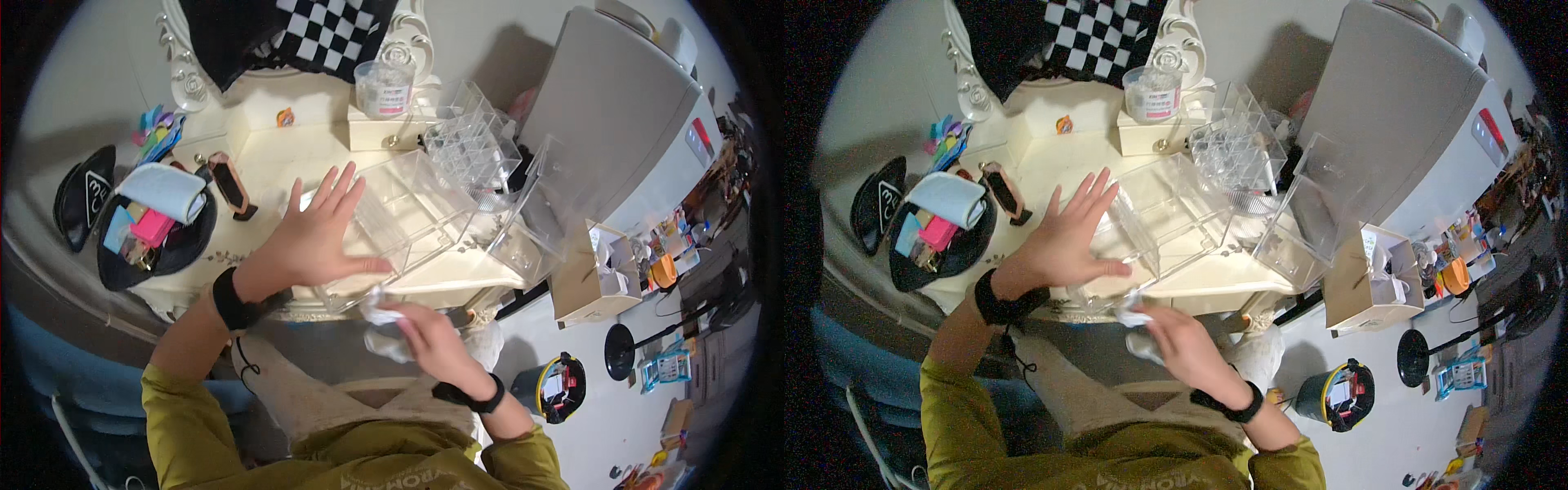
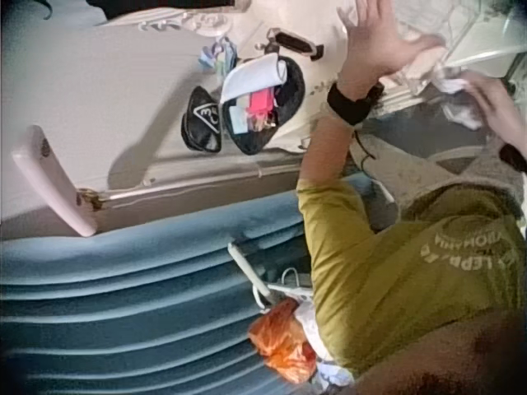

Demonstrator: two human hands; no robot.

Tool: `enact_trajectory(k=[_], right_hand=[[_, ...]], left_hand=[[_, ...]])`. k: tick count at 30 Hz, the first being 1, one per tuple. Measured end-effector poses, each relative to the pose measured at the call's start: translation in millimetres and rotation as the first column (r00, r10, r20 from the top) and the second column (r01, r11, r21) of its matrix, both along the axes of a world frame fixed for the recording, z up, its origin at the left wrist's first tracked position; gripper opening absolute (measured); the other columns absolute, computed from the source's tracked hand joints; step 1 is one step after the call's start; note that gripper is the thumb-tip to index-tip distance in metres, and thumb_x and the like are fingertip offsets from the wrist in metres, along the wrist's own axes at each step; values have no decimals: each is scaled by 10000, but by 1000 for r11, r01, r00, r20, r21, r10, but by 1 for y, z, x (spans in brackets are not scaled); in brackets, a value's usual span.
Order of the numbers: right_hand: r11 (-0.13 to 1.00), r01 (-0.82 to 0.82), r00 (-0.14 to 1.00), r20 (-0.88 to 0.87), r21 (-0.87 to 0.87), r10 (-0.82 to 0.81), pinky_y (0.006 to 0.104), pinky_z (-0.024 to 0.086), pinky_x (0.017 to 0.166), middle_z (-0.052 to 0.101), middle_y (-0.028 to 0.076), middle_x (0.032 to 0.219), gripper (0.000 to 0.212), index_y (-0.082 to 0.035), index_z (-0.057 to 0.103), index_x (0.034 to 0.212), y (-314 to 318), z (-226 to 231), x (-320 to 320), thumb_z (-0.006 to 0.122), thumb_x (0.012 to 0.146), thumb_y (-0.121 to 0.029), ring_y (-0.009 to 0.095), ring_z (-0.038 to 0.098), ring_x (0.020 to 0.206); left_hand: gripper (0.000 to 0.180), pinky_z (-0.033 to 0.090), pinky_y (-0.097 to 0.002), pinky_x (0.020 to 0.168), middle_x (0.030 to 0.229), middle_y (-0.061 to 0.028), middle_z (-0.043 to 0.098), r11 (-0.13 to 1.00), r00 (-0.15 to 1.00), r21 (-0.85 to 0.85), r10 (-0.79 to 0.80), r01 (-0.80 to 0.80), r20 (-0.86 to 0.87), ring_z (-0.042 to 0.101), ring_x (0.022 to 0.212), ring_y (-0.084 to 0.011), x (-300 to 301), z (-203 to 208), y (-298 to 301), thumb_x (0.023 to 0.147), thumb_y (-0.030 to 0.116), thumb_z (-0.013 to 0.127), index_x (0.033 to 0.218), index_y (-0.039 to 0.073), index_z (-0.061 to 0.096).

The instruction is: Cleaning a clear plastic organizer with a white cloth.

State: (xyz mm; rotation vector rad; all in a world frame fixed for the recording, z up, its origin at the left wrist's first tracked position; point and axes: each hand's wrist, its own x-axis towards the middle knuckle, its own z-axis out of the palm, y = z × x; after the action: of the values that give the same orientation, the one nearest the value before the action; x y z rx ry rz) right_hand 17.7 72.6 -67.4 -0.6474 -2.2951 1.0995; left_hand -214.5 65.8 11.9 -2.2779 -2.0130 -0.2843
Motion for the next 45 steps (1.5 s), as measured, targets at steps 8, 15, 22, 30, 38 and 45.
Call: enact_trajectory(k=[8,15,22,30,38,45], right_hand=[[932,317,930,-252,177,-269,375,308,1065,443,248,1344,421,-12,379,1384,52,-8,1,394,982,-136,337,420,1267],[861,121,951,193,493,-243,439,200,1132,304,330,1416,579,169,304,1340,94,-24,-51,422,877,-157,411,273,1357],[724,157,844,290,672,-452,444,244,1101,400,316,1365,548,139,405,1298,86,-19,-65,450,849,-172,379,349,1330],[792,-127,979,205,598,1,506,237,1094,376,245,1407,495,43,456,1269,121,-35,-81,539,803,-106,346,356,1325],[841,-283,906,416,461,77,425,235,1120,462,157,1361,495,22,485,1277,81,-7,-29,521,794,-79,269,406,1298],[826,-39,993,114,563,-31,446,308,1068,470,187,1332,526,33,432,1303,108,-29,-65,507,794,-81,310,447,1247]], left_hand=[[865,212,-565,1072,1456,-261,270,986,984,2,-168,169,-55,239,1360,-418,6,8,-12,769,402,622,1398,-69,262],[987,128,-567,1113,1517,-243,117,931,974,-308,-220,195,-48,99,1413,-397,-26,26,0,753,399,634,1461,-23,92],[882,124,-572,1107,1510,-234,155,946,979,-257,-204,195,-7,110,1409,-398,-31,19,6,860,602,474,1448,10,188],[799,112,-554,1110,1501,-206,210,974,989,-173,-137,143,48,160,1403,-369,-18,13,6,880,595,451,1433,49,268],[721,129,-545,1106,1497,-201,238,984,990,-132,-113,123,81,215,1385,-379,-16,15,5,863,457,562,1398,30,336],[735,114,-539,1109,1502,-202,230,980,989,-153,-119,131,82,199,1392,-386,-11,20,7,854,459,564,1397,20,335]])
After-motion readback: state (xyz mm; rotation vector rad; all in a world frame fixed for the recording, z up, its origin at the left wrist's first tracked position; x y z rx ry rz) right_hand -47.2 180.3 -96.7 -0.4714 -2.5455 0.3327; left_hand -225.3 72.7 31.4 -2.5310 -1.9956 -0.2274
